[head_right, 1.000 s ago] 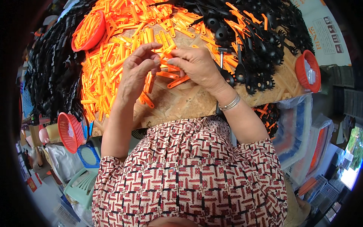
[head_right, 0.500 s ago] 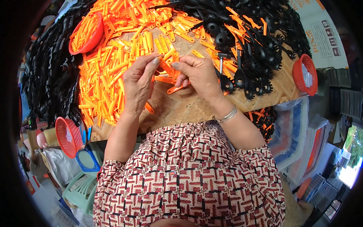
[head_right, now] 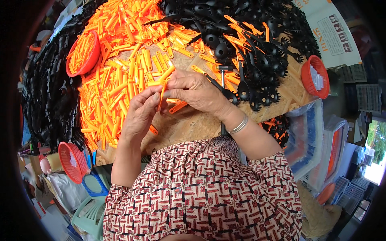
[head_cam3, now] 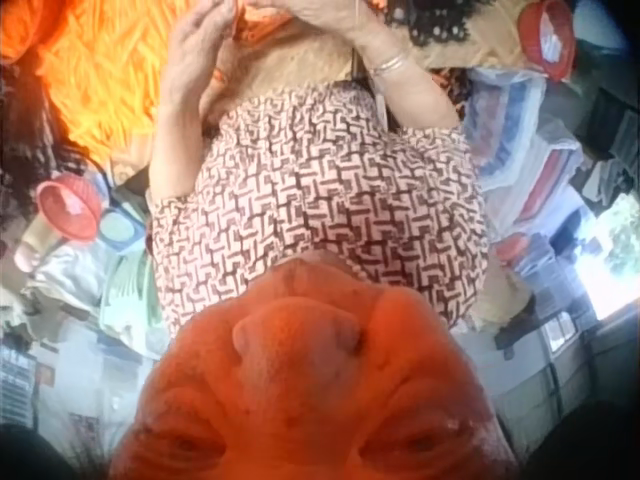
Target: The person assembles garden weeding tools by inserting orange plastic handles into black metal heads. They use a hammer to secure the connection between the handle and the head, then place the finished tools on the table. The process is repeated for multiple units.
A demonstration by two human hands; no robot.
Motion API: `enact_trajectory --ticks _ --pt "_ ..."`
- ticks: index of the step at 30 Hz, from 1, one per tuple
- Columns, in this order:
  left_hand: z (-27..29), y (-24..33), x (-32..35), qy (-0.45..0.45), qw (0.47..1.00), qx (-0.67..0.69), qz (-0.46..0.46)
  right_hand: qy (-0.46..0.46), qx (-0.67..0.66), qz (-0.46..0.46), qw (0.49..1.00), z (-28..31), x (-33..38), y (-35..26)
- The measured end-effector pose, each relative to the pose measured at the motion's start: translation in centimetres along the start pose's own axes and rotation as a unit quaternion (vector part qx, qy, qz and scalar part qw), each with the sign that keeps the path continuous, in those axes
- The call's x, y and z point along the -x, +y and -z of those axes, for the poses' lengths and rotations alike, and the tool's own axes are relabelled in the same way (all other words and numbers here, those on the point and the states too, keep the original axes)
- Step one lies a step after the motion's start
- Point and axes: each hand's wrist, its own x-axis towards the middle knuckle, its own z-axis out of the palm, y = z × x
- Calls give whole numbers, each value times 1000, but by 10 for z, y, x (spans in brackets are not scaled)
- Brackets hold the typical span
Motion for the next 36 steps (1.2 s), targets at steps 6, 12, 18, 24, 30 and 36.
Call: enact_trajectory --ticks 6,12,18,24,30,36 --pt "12 -11 6 -3 1000 21 -2 53 351 49 934 90 -60 11" --pt "11 -10 12 61 998 5 14 47 765 -74 639 128 -124 17" --pt "11 -9 19 44 999 -14 24 134 703 48 697 131 -114 19" --pt "-4 14 17 101 967 -194 -131 32 575 157 803 72 -57 -35" --pt "-8 26 14 137 880 -380 -250 -29 272 38 961 34 -18 -36" --pt "-1 16 19 111 859 -429 -257 -65 151 -31 986 27 -5 -32"
